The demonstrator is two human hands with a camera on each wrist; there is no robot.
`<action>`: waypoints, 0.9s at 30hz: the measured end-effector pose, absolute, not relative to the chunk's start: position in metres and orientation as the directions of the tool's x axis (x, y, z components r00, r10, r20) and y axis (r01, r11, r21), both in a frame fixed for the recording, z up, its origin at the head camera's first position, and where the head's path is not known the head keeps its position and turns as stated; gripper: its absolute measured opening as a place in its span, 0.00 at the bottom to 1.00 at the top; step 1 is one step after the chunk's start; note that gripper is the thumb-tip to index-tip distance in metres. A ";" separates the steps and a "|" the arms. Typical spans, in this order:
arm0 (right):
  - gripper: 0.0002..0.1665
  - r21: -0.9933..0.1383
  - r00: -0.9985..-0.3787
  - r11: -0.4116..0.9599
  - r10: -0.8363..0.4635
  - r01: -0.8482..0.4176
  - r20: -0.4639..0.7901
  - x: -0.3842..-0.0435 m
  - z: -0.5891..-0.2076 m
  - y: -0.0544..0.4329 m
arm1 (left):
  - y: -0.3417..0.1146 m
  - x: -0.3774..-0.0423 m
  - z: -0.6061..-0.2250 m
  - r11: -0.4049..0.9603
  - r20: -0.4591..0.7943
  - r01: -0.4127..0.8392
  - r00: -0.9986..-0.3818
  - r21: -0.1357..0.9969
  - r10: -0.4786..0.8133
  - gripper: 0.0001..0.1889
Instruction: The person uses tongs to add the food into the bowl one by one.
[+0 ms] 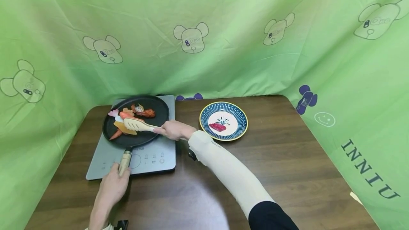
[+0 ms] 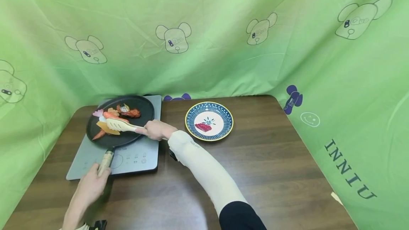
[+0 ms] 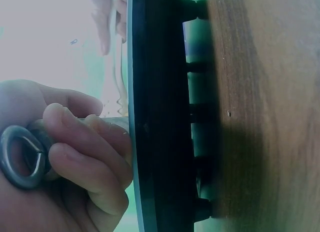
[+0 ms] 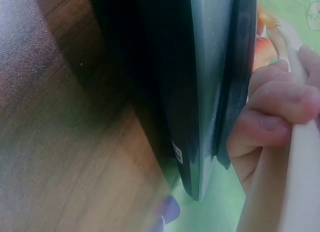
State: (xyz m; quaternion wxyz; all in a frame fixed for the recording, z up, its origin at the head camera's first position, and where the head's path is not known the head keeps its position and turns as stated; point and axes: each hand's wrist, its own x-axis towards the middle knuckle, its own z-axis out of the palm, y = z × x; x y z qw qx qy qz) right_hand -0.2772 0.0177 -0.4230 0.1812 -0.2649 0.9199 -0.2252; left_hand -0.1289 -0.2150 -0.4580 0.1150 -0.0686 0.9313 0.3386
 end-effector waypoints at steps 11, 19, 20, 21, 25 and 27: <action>0.31 -0.500 -0.830 0.777 -0.527 -0.383 -0.182 -0.275 -0.420 0.022 | -0.216 -0.129 -0.460 0.761 -0.260 -0.201 -0.965 0.617 -0.044 0.25; 0.30 -0.500 -0.854 0.790 -0.491 -0.355 -0.169 -0.269 -0.417 0.036 | -0.216 -0.128 -0.463 0.762 -0.260 -0.201 -0.965 0.616 -0.044 0.24; 0.30 -0.493 -0.858 0.797 -0.483 -0.350 -0.172 -0.269 -0.417 0.038 | -0.216 -0.129 -0.463 0.763 -0.255 -0.198 -0.966 0.616 -0.044 0.24; 0.30 -0.483 -0.863 0.804 -0.475 -0.346 -0.172 -0.269 -0.417 0.041 | -0.216 -0.129 -0.463 0.764 -0.250 -0.194 -0.967 0.616 -0.044 0.23; 0.30 -0.418 -0.873 0.833 -0.460 -0.363 -0.159 -0.266 -0.414 0.051 | -0.216 -0.129 -0.461 0.771 -0.238 -0.184 -0.970 0.610 -0.043 0.24; 0.30 -0.376 -0.879 0.845 -0.456 -0.380 -0.136 -0.263 -0.410 0.057 | -0.216 -0.129 -0.460 0.772 -0.239 -0.183 -0.970 0.609 -0.042 0.24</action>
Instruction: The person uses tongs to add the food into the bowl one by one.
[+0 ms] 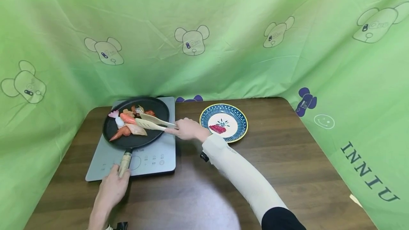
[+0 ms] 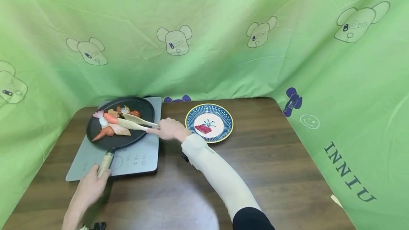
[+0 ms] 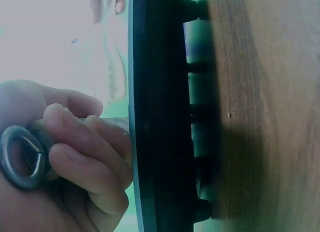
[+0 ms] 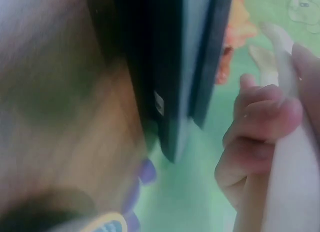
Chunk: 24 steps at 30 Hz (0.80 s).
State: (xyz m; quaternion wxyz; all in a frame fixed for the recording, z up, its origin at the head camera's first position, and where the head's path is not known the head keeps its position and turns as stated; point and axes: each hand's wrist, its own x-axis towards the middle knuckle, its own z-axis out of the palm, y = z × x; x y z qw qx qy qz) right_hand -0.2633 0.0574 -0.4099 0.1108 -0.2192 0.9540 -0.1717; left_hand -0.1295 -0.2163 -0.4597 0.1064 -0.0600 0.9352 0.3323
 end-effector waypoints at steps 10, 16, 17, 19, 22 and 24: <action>0.14 -0.201 -0.910 0.894 -0.414 -0.400 -0.027 -0.251 -0.396 0.104 | -0.218 -0.131 -0.458 0.777 -0.242 -0.189 -0.969 0.600 -0.049 0.24; 0.07 -0.186 -0.940 0.921 -0.340 -0.341 0.037 -0.243 -0.392 0.134 | -0.218 -0.131 -0.458 0.773 -0.255 -0.202 -0.965 0.602 -0.054 0.24; 0.08 -0.173 -0.942 0.926 -0.333 -0.336 0.050 -0.241 -0.392 0.139 | -0.218 -0.131 -0.458 0.770 -0.253 -0.201 -0.966 0.606 -0.053 0.24; 0.08 -0.135 -0.946 0.936 -0.318 -0.325 0.070 -0.237 -0.392 0.148 | -0.217 -0.131 -0.458 0.767 -0.249 -0.199 -0.967 0.610 -0.052 0.23; 0.09 -0.076 -0.949 0.947 -0.304 -0.311 0.087 -0.232 -0.394 0.160 | -0.216 -0.131 -0.459 0.767 -0.245 -0.193 -0.968 0.612 -0.048 0.22; 0.11 -0.050 -0.953 0.954 -0.291 -0.296 0.090 -0.229 -0.397 0.168 | -0.216 -0.131 -0.459 0.770 -0.245 -0.191 -0.968 0.608 -0.047 0.22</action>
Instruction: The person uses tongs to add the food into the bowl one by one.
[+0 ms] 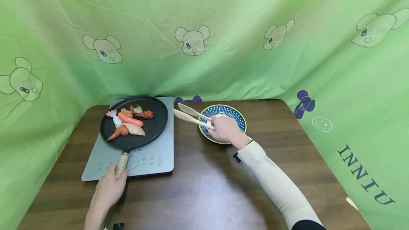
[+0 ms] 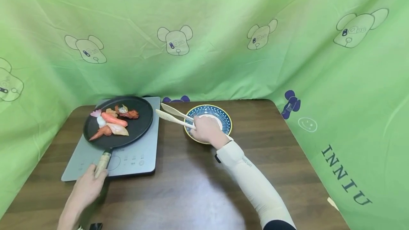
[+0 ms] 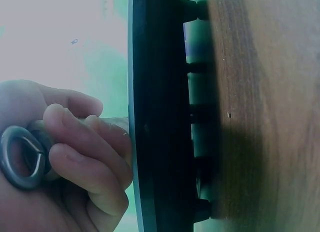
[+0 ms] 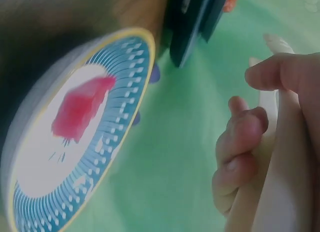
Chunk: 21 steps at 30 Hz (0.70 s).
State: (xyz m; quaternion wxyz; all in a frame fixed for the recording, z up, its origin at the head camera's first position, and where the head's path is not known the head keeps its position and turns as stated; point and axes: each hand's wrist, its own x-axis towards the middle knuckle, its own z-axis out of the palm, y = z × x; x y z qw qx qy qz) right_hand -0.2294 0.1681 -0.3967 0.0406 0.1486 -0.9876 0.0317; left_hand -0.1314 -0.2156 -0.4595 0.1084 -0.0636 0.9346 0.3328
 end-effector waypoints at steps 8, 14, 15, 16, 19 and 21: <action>0.16 -0.028 -0.962 0.970 -0.233 -0.240 0.143 -0.218 -0.404 0.200 | -0.215 -0.131 -0.461 0.764 -0.250 -0.202 -0.967 0.613 -0.055 0.22; 0.24 -0.093 -0.977 0.976 -0.186 -0.196 0.108 -0.209 -0.407 0.227 | -0.215 -0.132 -0.459 0.777 -0.245 -0.196 -0.968 0.599 -0.056 0.22; 0.25 -0.096 -0.977 0.977 -0.182 -0.192 0.107 -0.207 -0.407 0.231 | -0.215 -0.132 -0.458 0.776 -0.246 -0.196 -0.968 0.599 -0.055 0.22; 0.26 -0.096 -0.979 0.978 -0.176 -0.186 0.104 -0.205 -0.408 0.236 | -0.215 -0.133 -0.458 0.775 -0.248 -0.197 -0.967 0.600 -0.055 0.22; 0.25 -0.089 -0.979 0.979 -0.176 -0.185 0.102 -0.200 -0.409 0.248 | -0.215 -0.133 -0.458 0.772 -0.257 -0.207 -0.965 0.602 -0.059 0.22; 0.25 -0.096 -0.980 0.978 -0.173 -0.183 0.098 -0.197 -0.410 0.255 | -0.216 -0.133 -0.459 0.770 -0.261 -0.212 -0.963 0.602 -0.062 0.22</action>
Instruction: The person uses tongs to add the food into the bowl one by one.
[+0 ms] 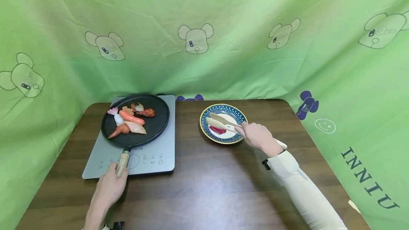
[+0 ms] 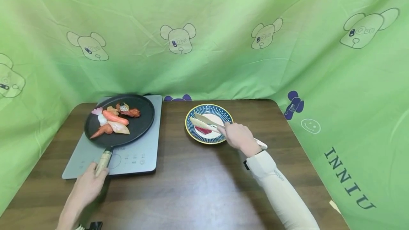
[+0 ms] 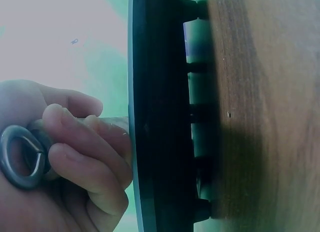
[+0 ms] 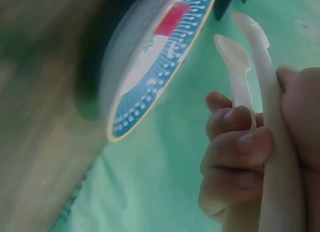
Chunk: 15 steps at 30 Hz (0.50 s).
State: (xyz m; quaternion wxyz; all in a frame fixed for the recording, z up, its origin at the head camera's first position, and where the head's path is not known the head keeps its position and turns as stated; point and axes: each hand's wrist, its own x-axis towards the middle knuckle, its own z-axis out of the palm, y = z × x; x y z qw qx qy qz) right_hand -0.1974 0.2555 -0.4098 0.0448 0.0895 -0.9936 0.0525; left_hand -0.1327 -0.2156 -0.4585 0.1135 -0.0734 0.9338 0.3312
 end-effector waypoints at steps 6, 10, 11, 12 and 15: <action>0.23 -0.115 -0.992 0.986 -0.117 -0.120 0.037 -0.191 -0.409 0.270 | -0.216 -0.133 -0.458 0.776 -0.256 -0.208 -0.965 0.595 -0.063 0.23; 0.22 -0.093 -0.996 0.992 -0.090 -0.089 -0.010 -0.191 -0.409 0.275 | -0.216 -0.132 -0.457 0.772 -0.252 -0.206 -0.966 0.602 -0.061 0.23; 0.22 -0.085 -0.996 0.993 -0.086 -0.084 -0.020 -0.191 -0.410 0.277 | -0.216 -0.132 -0.457 0.770 -0.253 -0.206 -0.965 0.604 -0.060 0.23; 0.22 -0.078 -0.996 0.994 -0.081 -0.078 -0.031 -0.192 -0.411 0.278 | -0.216 -0.132 -0.457 0.769 -0.254 -0.207 -0.965 0.605 -0.060 0.23; 0.22 -0.063 -0.996 0.996 -0.065 -0.061 -0.060 -0.193 -0.414 0.281 | -0.215 -0.132 -0.457 0.768 -0.263 -0.215 -0.963 0.604 -0.062 0.23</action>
